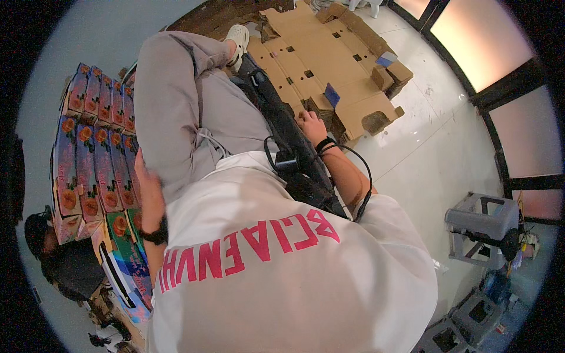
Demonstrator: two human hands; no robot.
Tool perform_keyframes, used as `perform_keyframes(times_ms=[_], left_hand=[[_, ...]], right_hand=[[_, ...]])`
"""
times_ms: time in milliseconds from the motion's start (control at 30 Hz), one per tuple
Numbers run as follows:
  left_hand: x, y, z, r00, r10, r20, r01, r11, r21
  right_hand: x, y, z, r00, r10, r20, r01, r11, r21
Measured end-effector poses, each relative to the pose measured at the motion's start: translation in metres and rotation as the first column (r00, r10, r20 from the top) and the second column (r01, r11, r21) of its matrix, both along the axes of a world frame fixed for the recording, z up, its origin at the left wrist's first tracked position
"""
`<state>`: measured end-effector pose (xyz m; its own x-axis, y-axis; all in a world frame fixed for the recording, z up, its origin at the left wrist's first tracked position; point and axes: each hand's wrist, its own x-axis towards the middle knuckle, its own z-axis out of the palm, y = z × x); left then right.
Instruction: Fold and assemble cardboard fruit boxes from flat sheets.
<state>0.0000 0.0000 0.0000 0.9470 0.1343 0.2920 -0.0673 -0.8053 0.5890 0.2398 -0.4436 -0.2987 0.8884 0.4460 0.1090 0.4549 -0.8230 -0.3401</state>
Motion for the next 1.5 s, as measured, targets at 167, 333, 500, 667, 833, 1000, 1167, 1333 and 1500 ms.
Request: perform_keyframes(times_ms=[167,333,500,667,833,1000,1167,1333,1500], left_hand=[[0.0,-0.001,0.002,0.999,0.042,0.012,-0.043,0.997,0.064],[0.0,-0.005,0.005,0.999,0.04,0.01,-0.041,0.994,0.097],[0.001,-0.009,0.008,0.999,0.041,0.004,-0.041,0.996,0.073],[-0.002,-0.003,0.002,0.999,0.049,0.012,-0.05,0.995,0.084],[0.0,0.004,-0.004,1.0,0.008,0.002,-0.008,0.997,0.073],[-0.002,0.004,-0.001,1.0,0.027,0.004,-0.027,0.997,0.071],[-0.003,0.002,0.001,1.0,0.008,-0.003,-0.008,0.996,0.088],[-0.001,0.003,-0.001,1.0,0.014,-0.005,-0.014,0.997,0.077],[0.0,0.005,-0.004,0.998,0.066,-0.007,-0.065,0.993,0.095]], right_hand=[[0.006,-0.016,0.025,0.987,0.156,-0.038,-0.139,0.951,0.275],[0.04,-0.052,0.055,0.756,-0.53,0.384,0.277,0.79,0.546],[0.051,-0.076,0.047,0.872,-0.19,-0.451,0.229,0.973,0.032],[0.029,-0.055,0.001,0.989,-0.144,0.018,0.142,0.937,-0.319],[0.065,-0.07,0.027,0.964,-0.114,-0.24,0.056,0.97,-0.237],[0.096,-0.094,0.044,0.88,-0.237,-0.411,0.294,0.952,0.08],[0.08,-0.154,0.048,0.835,-0.453,0.314,0.548,0.743,-0.385],[0.038,-0.245,0.038,0.462,-0.886,-0.042,0.857,0.458,-0.236],[0.018,-0.299,-0.004,0.567,-0.822,-0.056,0.763,0.55,-0.339]])
